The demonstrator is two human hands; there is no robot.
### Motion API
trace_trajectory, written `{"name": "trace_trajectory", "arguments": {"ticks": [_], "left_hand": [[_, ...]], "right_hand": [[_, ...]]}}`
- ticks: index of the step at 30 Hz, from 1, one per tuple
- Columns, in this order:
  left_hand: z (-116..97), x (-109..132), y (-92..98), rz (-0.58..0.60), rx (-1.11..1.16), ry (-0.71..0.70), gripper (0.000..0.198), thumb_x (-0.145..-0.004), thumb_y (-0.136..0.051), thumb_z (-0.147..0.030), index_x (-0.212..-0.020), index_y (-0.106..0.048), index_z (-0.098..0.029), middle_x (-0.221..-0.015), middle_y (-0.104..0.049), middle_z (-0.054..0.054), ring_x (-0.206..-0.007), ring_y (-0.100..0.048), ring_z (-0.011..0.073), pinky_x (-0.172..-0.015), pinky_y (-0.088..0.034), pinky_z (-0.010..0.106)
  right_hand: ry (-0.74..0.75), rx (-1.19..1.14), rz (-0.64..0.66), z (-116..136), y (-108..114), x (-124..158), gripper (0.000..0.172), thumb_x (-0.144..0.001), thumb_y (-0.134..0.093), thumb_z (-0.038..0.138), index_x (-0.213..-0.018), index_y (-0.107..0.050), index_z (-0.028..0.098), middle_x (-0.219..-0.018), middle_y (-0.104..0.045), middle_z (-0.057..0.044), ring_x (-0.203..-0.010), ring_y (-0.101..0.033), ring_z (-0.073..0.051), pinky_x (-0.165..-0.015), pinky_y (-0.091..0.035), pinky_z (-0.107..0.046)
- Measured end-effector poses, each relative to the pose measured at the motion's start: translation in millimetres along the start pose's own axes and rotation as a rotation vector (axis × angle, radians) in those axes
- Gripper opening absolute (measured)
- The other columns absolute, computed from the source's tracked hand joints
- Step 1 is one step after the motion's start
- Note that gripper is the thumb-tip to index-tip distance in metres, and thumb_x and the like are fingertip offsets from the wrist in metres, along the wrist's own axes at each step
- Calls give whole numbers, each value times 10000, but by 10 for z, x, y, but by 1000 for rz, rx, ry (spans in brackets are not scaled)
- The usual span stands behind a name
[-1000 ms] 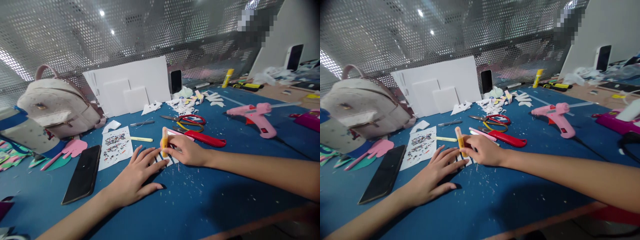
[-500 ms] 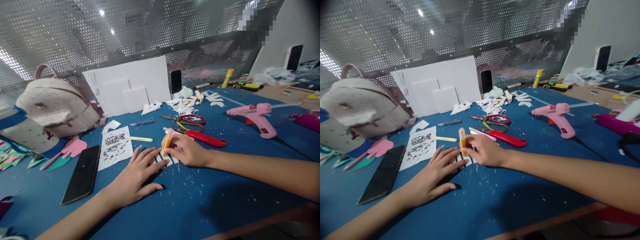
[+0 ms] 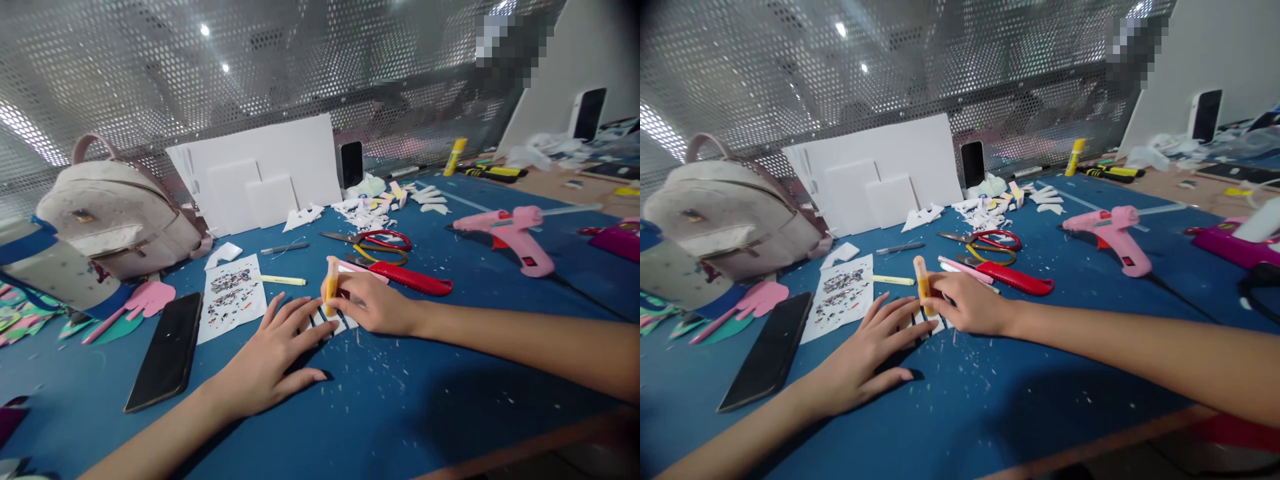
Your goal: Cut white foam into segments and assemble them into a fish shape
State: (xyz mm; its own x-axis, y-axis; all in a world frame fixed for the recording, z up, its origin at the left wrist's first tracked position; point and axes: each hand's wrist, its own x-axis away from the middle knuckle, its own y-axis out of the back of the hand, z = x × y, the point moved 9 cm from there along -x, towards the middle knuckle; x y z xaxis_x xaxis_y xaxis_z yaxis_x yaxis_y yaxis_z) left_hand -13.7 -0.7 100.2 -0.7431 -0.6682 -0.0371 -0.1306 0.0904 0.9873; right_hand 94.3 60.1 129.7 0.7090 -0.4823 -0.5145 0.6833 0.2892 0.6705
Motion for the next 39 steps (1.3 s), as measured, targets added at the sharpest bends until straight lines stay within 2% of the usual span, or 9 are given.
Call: {"name": "trace_trajectory", "arguments": {"ticks": [9,15,18,24,26,30,34,36,39], "left_hand": [[1,-7,15,-17,-5,6,641,-978,-444,-579,-1541,-244,-346,-1601,-293,58,-1474,-252,321,-1185,-168,660],[7,-9,1,12,-8,20,610,-984,-404,-598,-1529,-271,-357,-1613,-263,44,-1485,-224,301,-1195,-127,656],[3,-8,5,6,1,18,618,-983,-413,-593,-1534,-260,-357,-1609,-272,46,-1481,-234,306,-1198,-128,651],[7,-11,0,7,1,20,623,-982,-412,-596,-1537,-251,-361,-1608,-276,39,-1486,-223,301,-1205,-123,639],[13,-10,-8,15,-5,23,617,-983,-402,-604,-1532,-261,-361,-1616,-258,31,-1491,-211,295,-1208,-119,635],[21,7,-31,26,-35,29,605,-993,-383,-595,-1537,-235,-374,-1634,-204,25,-1500,-188,286,-1208,-130,632],[17,34,-1,-44,-55,28,599,-1017,-406,-509,-1553,-178,-369,-1644,-165,40,-1493,-209,304,-1201,-148,635],[47,43,40,-110,-27,50,632,-1013,-453,-467,-1559,-156,-349,-1629,-218,55,-1476,-251,296,-1207,-140,623],[136,49,75,-180,57,105,706,-992,-523,-431,-1562,-124,-309,-1547,-393,80,-1417,-360,273,-1213,-129,607]], "right_hand": [[-9,7,8,7,7,-7,195,-998,-464,246,-909,-603,142,-911,-653,-79,-809,-592,-198,-744,-455,-313],[-30,7,-2,-16,23,-8,184,-999,-464,243,-928,-603,146,-921,-656,-75,-801,-591,-190,-746,-456,-307],[-48,5,-16,-35,34,-9,178,-997,-465,234,-925,-602,147,-905,-656,-73,-773,-585,-184,-715,-446,-300],[-44,-66,-14,-21,25,-14,169,-984,-494,243,-911,-620,156,-898,-662,-72,-811,-604,-198,-756,-462,-319],[-54,-113,-58,-27,66,-10,149,-977,-516,253,-917,-620,164,-898,-659,-63,-794,-605,-191,-744,-472,-317],[-110,-260,-244,-107,225,18,184,-1025,-457,316,-999,-574,175,-947,-626,-59,-793,-625,-157,-720,-519,-281],[-178,-380,-366,-240,301,37,188,-1033,-465,349,-1021,-537,176,-891,-607,-41,-744,-617,-131,-670,-524,-248],[-202,-418,-399,-289,318,41,199,-1028,-483,360,-1007,-542,171,-872,-604,-36,-719,-603,-121,-653,-513,-240],[-219,-462,-415,-316,324,43,220,-1013,-514,379,-999,-554,163,-862,-604,-36,-707,-595,-116,-638,-501,-235]]}}
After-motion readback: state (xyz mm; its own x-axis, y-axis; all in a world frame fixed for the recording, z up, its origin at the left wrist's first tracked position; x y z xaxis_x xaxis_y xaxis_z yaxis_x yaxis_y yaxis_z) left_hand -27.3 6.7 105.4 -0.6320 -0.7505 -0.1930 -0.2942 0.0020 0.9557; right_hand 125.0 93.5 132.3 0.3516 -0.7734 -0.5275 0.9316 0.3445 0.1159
